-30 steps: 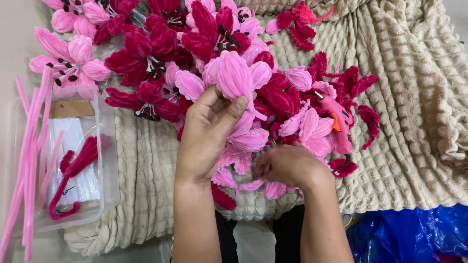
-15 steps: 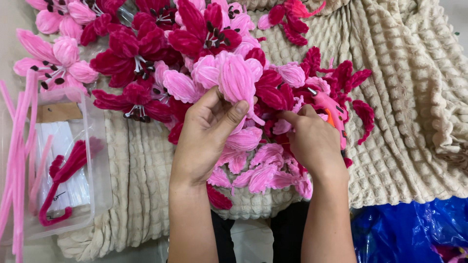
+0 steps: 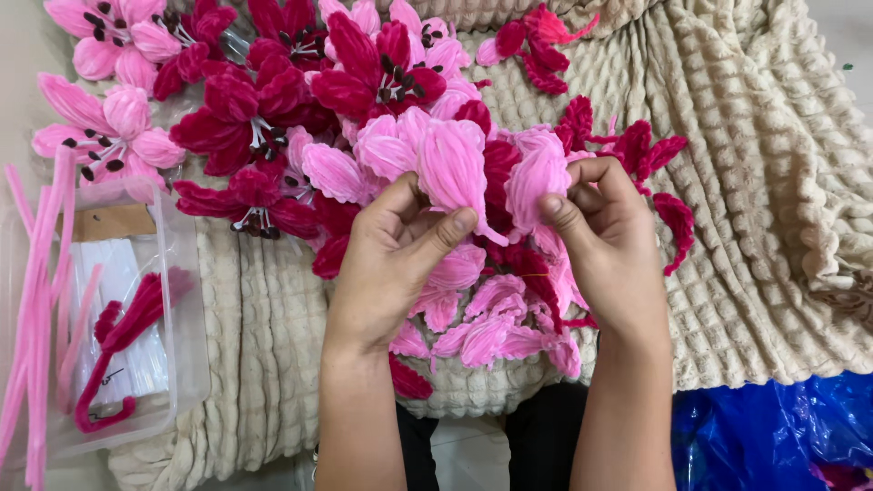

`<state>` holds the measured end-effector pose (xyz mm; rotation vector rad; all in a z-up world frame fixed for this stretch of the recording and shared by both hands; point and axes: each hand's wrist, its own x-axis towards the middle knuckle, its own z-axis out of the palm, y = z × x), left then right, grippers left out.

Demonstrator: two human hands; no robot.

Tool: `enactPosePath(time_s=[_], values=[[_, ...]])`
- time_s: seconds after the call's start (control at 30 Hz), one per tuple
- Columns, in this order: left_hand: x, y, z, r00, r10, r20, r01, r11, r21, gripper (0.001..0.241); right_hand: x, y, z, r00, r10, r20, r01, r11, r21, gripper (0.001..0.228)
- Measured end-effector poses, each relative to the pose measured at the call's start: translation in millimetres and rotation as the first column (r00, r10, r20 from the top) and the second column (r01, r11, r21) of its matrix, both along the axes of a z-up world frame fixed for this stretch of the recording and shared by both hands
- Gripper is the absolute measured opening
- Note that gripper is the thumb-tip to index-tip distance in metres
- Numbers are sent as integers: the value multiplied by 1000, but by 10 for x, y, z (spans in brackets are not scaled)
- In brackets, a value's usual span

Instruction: The person assembles artificial flowers by applying hot glue to pink petals and pressing them together to form a floral shape.

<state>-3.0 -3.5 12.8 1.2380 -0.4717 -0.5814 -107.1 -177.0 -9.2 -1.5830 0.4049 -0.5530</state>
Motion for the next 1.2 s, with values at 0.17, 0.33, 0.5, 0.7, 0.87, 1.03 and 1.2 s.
enactPosePath(time_s=[0.17, 0.33, 0.5, 0.7, 0.87, 1.03, 1.2], values=[[-32, -57, -34, 1000, -26, -1, 26, 1000, -4, 35, 52, 92, -8, 993, 10, 117, -25, 992, 126, 17], [-46, -92, -71, 997, -72, 39, 73, 997, -15, 31, 72, 193, 32, 986, 39, 162, -55, 994, 99, 20], [-45, -93, -4, 999, -24, 40, 25, 999, -35, 37, 94, 203, 124, 977, 145, 157, -159, 984, 79, 45], [-52, -87, 15, 997, 19, -77, -25, 997, -76, 36, 118, 207, 9, 997, -18, 70, 10, 992, 122, 18], [-34, -82, 20, 992, 33, -122, -40, 998, -58, 35, 110, 172, -30, 984, 2, 179, -45, 970, 238, 16], [-62, -124, -55, 999, 18, -50, -23, 995, -100, 24, 104, 183, -31, 975, 22, 221, -73, 971, 226, 20], [-52, -189, -165, 994, 99, -35, -104, 983, -154, 19, 97, 183, -69, 975, 25, 222, -102, 935, 339, 26]])
